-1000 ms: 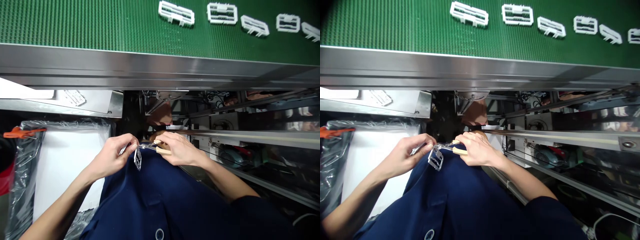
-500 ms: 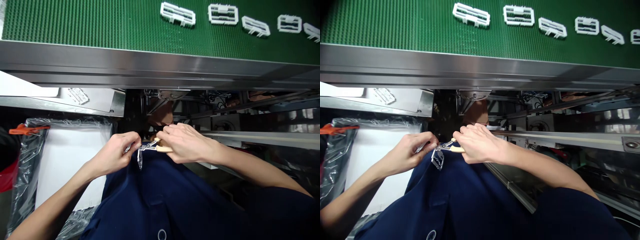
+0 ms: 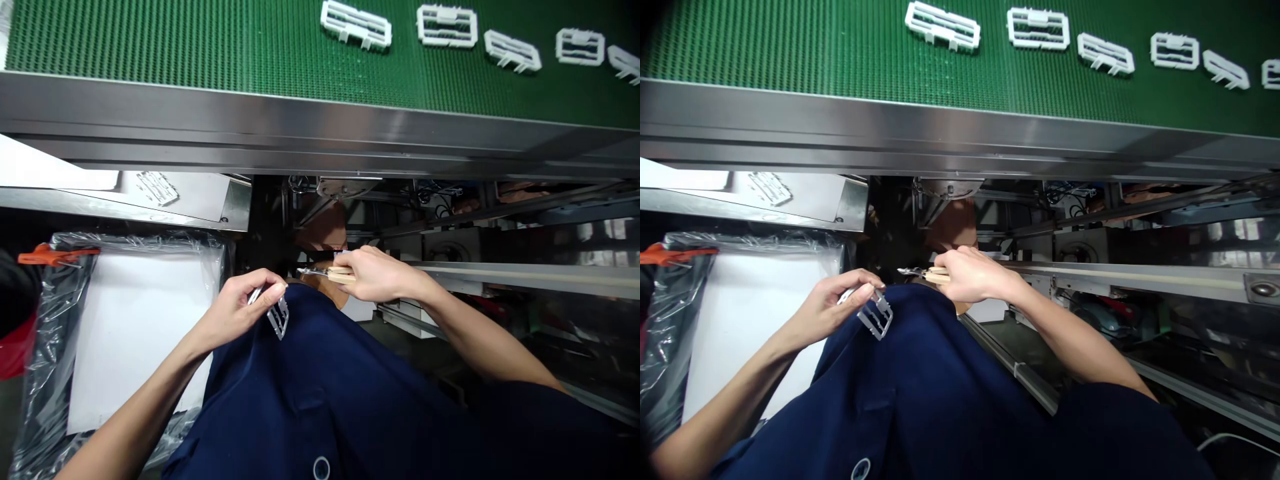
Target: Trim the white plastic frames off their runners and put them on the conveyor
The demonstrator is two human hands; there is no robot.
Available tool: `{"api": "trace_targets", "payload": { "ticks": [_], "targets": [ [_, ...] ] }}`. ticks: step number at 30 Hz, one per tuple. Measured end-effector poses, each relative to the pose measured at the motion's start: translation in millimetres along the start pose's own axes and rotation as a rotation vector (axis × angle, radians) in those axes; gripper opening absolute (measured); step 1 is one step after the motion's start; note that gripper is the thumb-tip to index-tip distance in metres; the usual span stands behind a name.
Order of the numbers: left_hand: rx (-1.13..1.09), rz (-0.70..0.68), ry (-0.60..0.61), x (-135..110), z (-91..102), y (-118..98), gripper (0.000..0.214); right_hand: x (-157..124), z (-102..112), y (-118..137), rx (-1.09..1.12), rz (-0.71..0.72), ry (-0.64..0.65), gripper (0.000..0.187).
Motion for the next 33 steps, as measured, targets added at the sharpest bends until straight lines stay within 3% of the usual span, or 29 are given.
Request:
{"api": "trace_targets", "payload": {
  "ticks": [5, 8, 12, 21, 28, 33],
  "targets": [
    [-0.317, 0.157, -0.060, -10, -14.2, 29, 0.040, 0, -13, -17, 0.135, -0.108, -0.115, 0.015],
    [-0.531, 0.277, -0.174, -10, -18.7, 44, 0.041, -2, -20, -12, 0.182, -0.035, -0.215, 0.013],
    [-0.667, 0.341, -0.230, -4, -22.3, 47, 0.058, -5, -25, 0, 0.135, 0.091, -0.320, 0.025],
    [-0.626, 0.385, -0.174, -3, -23.3, 37, 0.066, -2, -19, 12, -0.145, 0.199, -0.377, 0.028],
    [-0.499, 0.310, -0.114, -1, -16.6, 34, 0.064, -2, -9, 14, -0.179, 0.205, -0.345, 0.023],
    [-0.530, 0.340, -0.127, -3, -14.9, 37, 0.059, -1, -5, 16, -0.169, 0.205, -0.303, 0.019]
  ]
}}
Point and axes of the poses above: each hand's wrist, its own x-axis towards the middle knuckle, its own z-axis out of the back of the hand, y = z × x, the point moved 5 cm from there along x, towards the middle knuckle, and after that the axes turned 13 degrees about -z, right-handed, at the moved point
